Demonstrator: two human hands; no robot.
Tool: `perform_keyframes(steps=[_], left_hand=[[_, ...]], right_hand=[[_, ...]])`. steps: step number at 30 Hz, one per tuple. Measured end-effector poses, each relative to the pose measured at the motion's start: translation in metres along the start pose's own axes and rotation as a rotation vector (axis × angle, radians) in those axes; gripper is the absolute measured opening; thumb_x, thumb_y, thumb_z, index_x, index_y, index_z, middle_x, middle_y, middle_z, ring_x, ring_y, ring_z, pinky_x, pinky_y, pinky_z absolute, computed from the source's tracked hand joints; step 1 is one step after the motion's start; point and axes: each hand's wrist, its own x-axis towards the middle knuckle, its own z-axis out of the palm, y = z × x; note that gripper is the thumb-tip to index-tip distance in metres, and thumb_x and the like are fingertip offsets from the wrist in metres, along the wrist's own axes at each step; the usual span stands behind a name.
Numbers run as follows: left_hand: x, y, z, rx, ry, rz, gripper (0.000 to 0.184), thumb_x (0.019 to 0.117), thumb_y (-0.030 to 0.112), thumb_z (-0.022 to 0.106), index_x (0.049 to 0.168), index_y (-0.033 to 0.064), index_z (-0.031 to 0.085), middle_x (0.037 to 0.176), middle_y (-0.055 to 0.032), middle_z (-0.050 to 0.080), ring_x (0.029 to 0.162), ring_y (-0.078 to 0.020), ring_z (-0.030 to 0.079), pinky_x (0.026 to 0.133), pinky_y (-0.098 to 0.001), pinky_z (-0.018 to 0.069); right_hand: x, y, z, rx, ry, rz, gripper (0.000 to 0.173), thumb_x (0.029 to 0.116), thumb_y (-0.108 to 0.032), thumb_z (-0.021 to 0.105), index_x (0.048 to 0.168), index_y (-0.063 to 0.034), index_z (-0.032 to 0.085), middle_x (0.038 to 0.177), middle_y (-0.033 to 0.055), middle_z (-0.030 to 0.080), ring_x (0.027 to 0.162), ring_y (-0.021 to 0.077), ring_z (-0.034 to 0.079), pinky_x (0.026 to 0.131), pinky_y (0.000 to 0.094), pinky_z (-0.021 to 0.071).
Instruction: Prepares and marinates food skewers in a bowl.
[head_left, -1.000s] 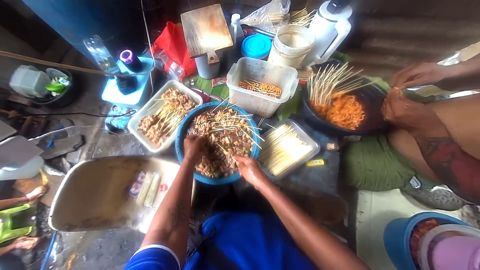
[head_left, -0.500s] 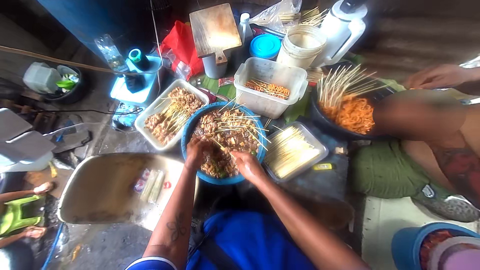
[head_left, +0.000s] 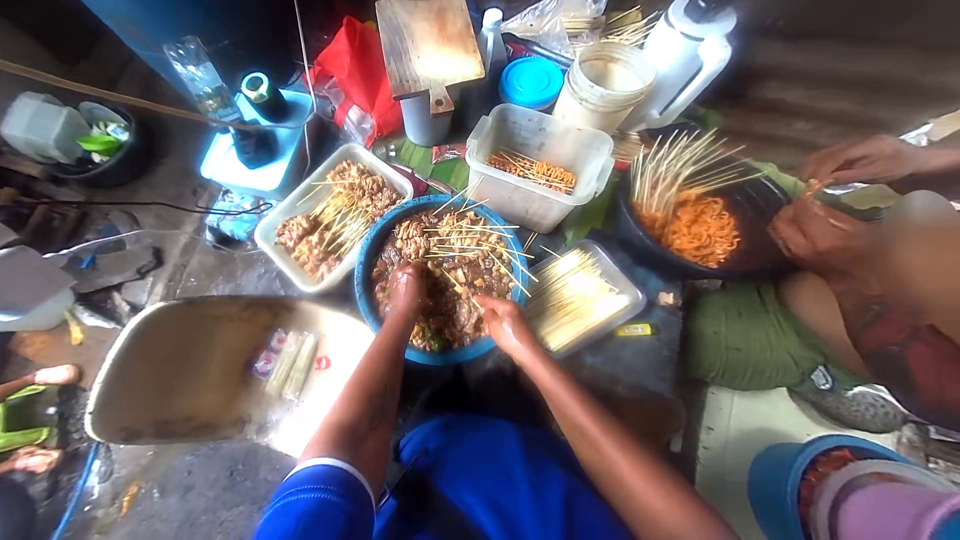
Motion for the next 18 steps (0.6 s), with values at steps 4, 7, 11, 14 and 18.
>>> perform_keyframes(steps=[4,7,11,14,18], left_hand=[[-0.004,-0.009,-0.013,-0.439,0.062,-0.1,0.024,0.1029,0.015,0.061,0.116,-0.0022,0.07,0.109,-0.0207,0.071,0.103,-0.032,0.068,0.094,-0.0526,0.0521],[-0.015,-0.018,-0.017,-0.95,0.106,-0.133,0.018,0.1039,0.009,0.056,0.111,-0.006,0.063,0.101,-0.0132,0.066,0.089,-0.017,0.064,0.084,-0.0364,0.0547],[-0.026,-0.004,-0.028,-1.352,0.115,-0.315,0.019,0.1102,0.013,0.043,0.117,-0.0006,0.056,0.092,-0.0095,0.069,0.075,-0.0171,0.069,0.07,-0.0336,0.0597],[-0.029,0.0,-0.031,-1.457,0.079,-0.381,0.021,0.1107,0.013,0.04,0.123,0.0013,0.052,0.097,-0.0103,0.065,0.079,-0.0184,0.066,0.074,-0.0357,0.0588],[-0.032,-0.003,-0.027,-1.422,0.1,-0.365,0.021,0.1027,-0.002,0.051,0.123,-0.0015,0.055,0.1,-0.0095,0.066,0.079,-0.0156,0.065,0.076,-0.0327,0.0574]], right_hand=[[0.0,0.0,-0.002,0.014,-0.002,-0.013,0.039,0.1089,-0.007,0.04,0.139,-0.0046,0.064,0.111,0.0217,0.071,0.088,0.0306,0.067,0.089,0.049,0.053],[-0.004,-0.01,-0.001,-0.001,-0.029,-0.021,0.04,0.1088,-0.006,0.039,0.14,-0.0055,0.064,0.104,0.0211,0.071,0.085,0.0307,0.066,0.088,0.0491,0.0527],[-0.009,-0.021,0.0,-0.013,-0.062,-0.033,0.04,0.1093,-0.008,0.04,0.141,-0.0068,0.064,0.106,0.02,0.071,0.086,0.0297,0.067,0.088,0.0482,0.0526],[-0.009,-0.023,0.004,-0.026,-0.06,-0.057,0.038,0.11,-0.01,0.041,0.139,-0.006,0.064,0.113,0.0211,0.071,0.091,0.0316,0.069,0.09,0.0497,0.053],[-0.009,-0.022,0.008,-0.05,-0.084,-0.052,0.038,0.1103,-0.011,0.041,0.14,-0.0068,0.064,0.118,0.0215,0.07,0.096,0.0332,0.069,0.094,0.0509,0.0522]])
